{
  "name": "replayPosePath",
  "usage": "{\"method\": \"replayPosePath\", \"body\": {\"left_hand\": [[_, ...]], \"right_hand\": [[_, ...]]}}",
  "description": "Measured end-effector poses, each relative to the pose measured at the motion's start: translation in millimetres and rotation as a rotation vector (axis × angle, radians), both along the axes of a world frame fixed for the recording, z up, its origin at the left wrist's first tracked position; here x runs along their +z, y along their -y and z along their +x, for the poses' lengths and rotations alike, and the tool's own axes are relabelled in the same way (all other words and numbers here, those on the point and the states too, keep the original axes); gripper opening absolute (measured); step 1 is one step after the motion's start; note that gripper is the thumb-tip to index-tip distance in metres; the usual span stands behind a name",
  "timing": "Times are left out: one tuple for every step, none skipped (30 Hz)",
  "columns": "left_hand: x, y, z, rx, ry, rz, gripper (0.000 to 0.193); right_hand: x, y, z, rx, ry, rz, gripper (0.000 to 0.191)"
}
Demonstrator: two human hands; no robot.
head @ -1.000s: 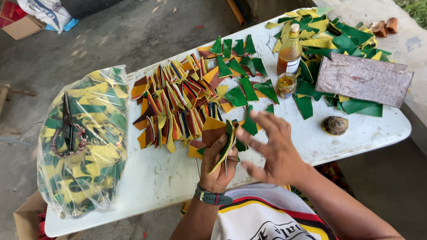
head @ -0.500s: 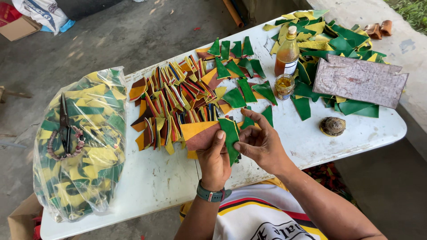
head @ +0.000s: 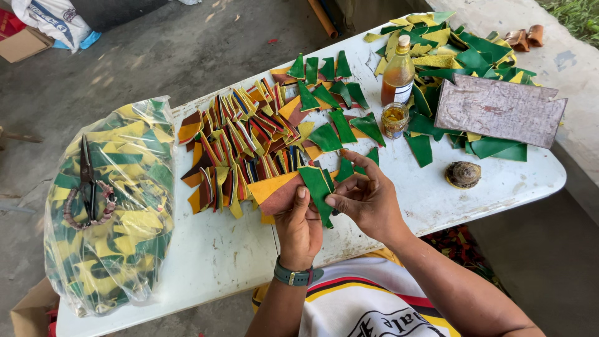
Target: The person sits at an outdoor table covered with many cut green, yellow and orange foam pieces. They hold a stack of pieces in one hand, dip a finger into a small jar of glue, spread the glue on a foam piece, press it onto the stack, and set the assembled piece aside, repeating the cycle.
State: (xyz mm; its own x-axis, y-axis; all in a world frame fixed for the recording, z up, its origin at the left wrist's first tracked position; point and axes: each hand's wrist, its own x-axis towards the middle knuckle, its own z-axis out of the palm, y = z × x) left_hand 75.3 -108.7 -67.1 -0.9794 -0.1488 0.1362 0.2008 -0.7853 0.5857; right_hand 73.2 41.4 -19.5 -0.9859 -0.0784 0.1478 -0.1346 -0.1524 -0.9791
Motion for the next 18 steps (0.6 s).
{"method": "replayPosePath", "body": {"left_hand": [[-0.3,0.1,-0.2,-0.014,0.018,0.022,0.046],[-0.2,0.3,-0.1,-0.027,0.038,0.043,0.046],[0.0,0.3,0.3,-0.039,0.057,0.063,0.046],[0.4,0.2,1.0,-0.05,0.024,0.039,0.047],[0.9,0.4,2.2,-0.061,-0.009,0.015,0.048],[1.4,0.4,4.1,-0.073,-0.04,-0.01,0.049],[1.6,-0.6,5.2,-0.058,-0.044,-0.03,0.05],[1.5,-1.5,6.2,-0.04,-0.047,-0.05,0.052],[1.2,-2.1,6.6,-0.021,-0.05,-0.071,0.053],[0.6,-2.3,6.4,-0.02,-0.025,-0.062,0.052],[-0.4,-2.2,6.0,-0.019,0.001,-0.052,0.05],[-1.7,-2.0,5.4,-0.019,0.027,-0.04,0.049],[-2.8,-0.7,3.4,-0.022,0.058,-0.017,0.048],[-3.8,1.9,2.3,-0.029,0.091,0.008,0.047],[-5.5,3.0,1.6,-0.042,0.128,0.036,0.047],[-7.0,4.6,1.8,-0.09,0.129,0.071,0.047],[-7.7,8.4,3.5,-0.133,0.125,0.108,0.048],[-8.5,11.3,5.1,-0.173,0.127,0.141,0.05]], "right_hand": [[-0.2,-0.1,-0.5,-0.001,0.016,-0.031,0.08],[-1.1,-0.5,-1.3,-0.003,0.006,-0.035,0.079],[-2.4,-0.2,-2.0,-0.005,-0.005,-0.04,0.078],[-4.2,0.0,-2.9,-0.009,-0.017,-0.045,0.078],[-6.3,0.7,-3.7,-0.008,-0.014,-0.059,0.077],[-8.5,1.7,-3.8,-0.008,-0.01,-0.073,0.077],[-10.5,2.6,-3.7,-0.007,-0.006,-0.087,0.077],[-12.5,5.5,-1.9,-0.013,0.001,-0.085,0.076],[-13.2,6.8,-0.4,-0.017,0.009,-0.082,0.076],[-12.0,3.9,-1.6,-0.024,0.013,-0.079,0.076],[-9.6,-1.1,-2.8,0.007,-0.043,-0.025,0.077],[-6.8,-8.2,-3.5,0.039,-0.098,0.031,0.077],[-3.2,-17.7,-6.9,0.07,-0.157,0.089,0.078],[3.2,-34.4,-20.5,-0.092,-0.323,0.333,0.069],[10.1,-56.3,-36.8,-0.26,-0.48,0.583,0.061],[14.4,-79.2,-49.0,-0.362,-0.509,0.759,0.062],[18.9,-102.1,-64.7,-0.461,-0.543,0.934,0.063],[21.3,-121.2,-84.5,-0.406,-0.539,1.087,0.063]]}}
